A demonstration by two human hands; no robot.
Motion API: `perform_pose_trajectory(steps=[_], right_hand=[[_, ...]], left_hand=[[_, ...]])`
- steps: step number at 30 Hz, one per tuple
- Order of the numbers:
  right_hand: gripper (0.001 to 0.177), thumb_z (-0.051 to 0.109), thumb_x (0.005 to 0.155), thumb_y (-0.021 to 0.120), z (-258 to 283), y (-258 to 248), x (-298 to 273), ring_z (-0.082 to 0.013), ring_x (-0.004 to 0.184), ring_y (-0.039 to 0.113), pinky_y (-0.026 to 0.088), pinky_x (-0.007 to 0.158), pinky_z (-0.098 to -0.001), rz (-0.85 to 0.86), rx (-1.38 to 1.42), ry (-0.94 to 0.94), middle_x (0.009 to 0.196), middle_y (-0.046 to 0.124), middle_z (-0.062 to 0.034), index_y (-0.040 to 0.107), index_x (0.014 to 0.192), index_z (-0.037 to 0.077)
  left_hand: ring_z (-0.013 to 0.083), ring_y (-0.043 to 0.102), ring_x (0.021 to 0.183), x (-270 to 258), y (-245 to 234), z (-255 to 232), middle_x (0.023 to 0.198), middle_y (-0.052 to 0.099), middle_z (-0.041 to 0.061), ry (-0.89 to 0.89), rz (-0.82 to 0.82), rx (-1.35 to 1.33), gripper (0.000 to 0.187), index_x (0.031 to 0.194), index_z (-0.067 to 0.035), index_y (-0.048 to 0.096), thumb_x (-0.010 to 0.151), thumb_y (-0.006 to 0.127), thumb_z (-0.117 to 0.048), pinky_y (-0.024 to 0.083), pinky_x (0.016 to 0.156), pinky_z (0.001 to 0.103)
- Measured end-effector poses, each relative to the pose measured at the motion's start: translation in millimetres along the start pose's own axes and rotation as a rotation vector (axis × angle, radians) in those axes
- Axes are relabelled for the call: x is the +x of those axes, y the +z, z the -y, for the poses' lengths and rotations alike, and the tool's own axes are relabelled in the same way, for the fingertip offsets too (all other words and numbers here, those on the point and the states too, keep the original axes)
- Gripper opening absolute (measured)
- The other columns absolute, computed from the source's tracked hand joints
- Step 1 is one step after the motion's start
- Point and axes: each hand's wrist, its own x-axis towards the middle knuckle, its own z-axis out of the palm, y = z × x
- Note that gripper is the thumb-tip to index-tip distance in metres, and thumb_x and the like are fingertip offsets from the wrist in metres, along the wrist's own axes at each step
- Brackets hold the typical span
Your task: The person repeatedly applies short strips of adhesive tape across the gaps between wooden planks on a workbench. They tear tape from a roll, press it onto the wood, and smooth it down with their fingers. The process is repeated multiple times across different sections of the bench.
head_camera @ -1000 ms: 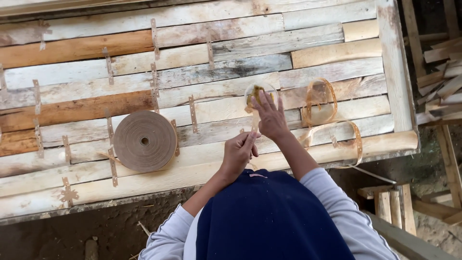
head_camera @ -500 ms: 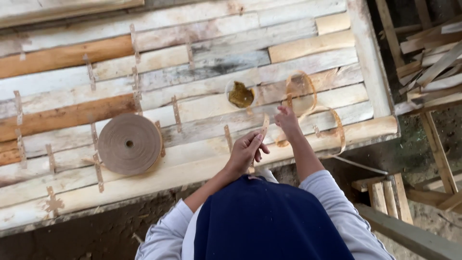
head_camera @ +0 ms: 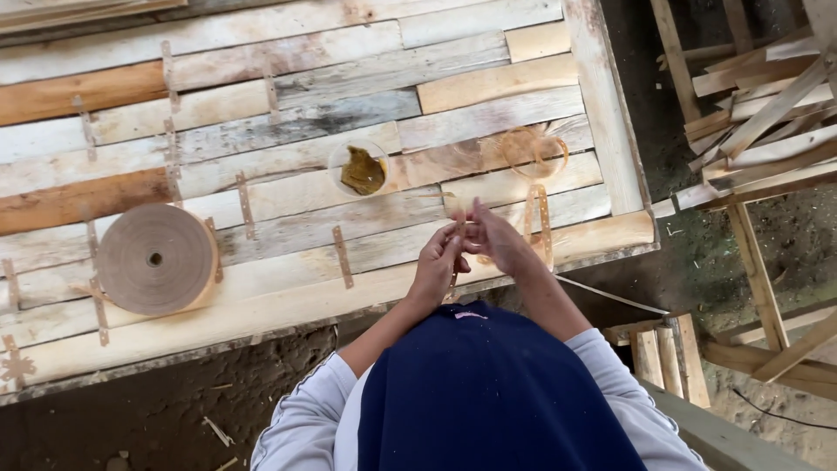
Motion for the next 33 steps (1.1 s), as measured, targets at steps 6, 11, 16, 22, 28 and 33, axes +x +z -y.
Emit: perform_pose_trajectory(steps=[6,11,16,22,28,33], right_hand=[[0.024,0.028,0.107,0.054,-4.7,-31.1,0.3,-0.0144,0.076,0.075,0.053,0.066,-0.0178,-0.163,-0.061,-0.287,0.081,0.074,-0.0085,0.066,0.118,0.01],[0.026,0.026,0.109,0.052,-8.6,-41.8,-7.7,-0.0243,0.062,0.072,0.061,0.059,-0.0314,-0.046,-0.064,-0.298,0.07,0.067,-0.0147,0.063,0.118,0.004],[0.024,0.025,0.107,0.056,-41.5,-37.2,9.5,-0.0265,0.05,0.069,0.058,0.046,-0.0318,0.033,-0.138,-0.187,0.06,0.064,-0.0153,0.062,0.109,0.003],[0.025,0.024,0.105,0.058,-77.3,-30.4,47.4,-0.0267,0.052,0.072,0.061,0.048,-0.0337,-0.008,-0.09,-0.033,0.062,0.066,-0.0185,0.062,0.109,-0.001],[0.027,0.024,0.105,0.056,-94.4,-19.8,84.6,-0.0246,0.056,0.074,0.061,0.049,-0.0312,-0.028,-0.1,0.054,0.067,0.071,-0.0189,0.059,0.112,-0.001],[0.023,0.02,0.103,0.058,-98.1,-23.5,89.7,-0.0239,0.052,0.072,0.06,0.045,-0.03,-0.104,-0.055,0.047,0.063,0.069,-0.0187,0.059,0.111,-0.002]], left_hand=[[0.0176,0.069,0.08,3.0,8.9,65.5,0.105,0.072,0.018,-0.098,0.044,-0.032,0.042,0.138,-0.006,0.056,0.1,0.066,-0.021,0.06,0.078,0.03],[0.0439,0.041,0.141,16.7,25.0,-1.4,0.152,0.044,0.028,-0.333,-0.029,0.081,0.065,0.149,-0.008,0.05,0.095,0.058,-0.044,0.033,0.115,0.056],[0.0173,0.068,0.09,74.9,-5.0,17.8,0.122,0.072,0.01,-0.35,-0.079,-0.134,0.047,0.139,-0.017,0.053,0.105,0.047,-0.049,0.054,0.083,0.039],[0.0115,0.07,0.082,115.9,-33.5,3.1,0.102,0.077,0.003,-0.257,-0.273,0.202,0.03,0.12,-0.016,0.06,0.095,0.069,-0.027,0.057,0.064,0.025],[0.0087,0.064,0.072,162.1,-68.8,18.8,0.087,0.07,-0.001,-0.16,-0.319,0.531,0.02,0.102,-0.016,0.073,0.083,0.074,-0.022,0.056,0.056,0.024],[0.0162,0.067,0.078,179.8,-66.8,0.4,0.09,0.071,0.001,-0.066,-0.241,0.764,0.014,0.096,-0.02,0.068,0.083,0.071,-0.025,0.054,0.073,0.031]])
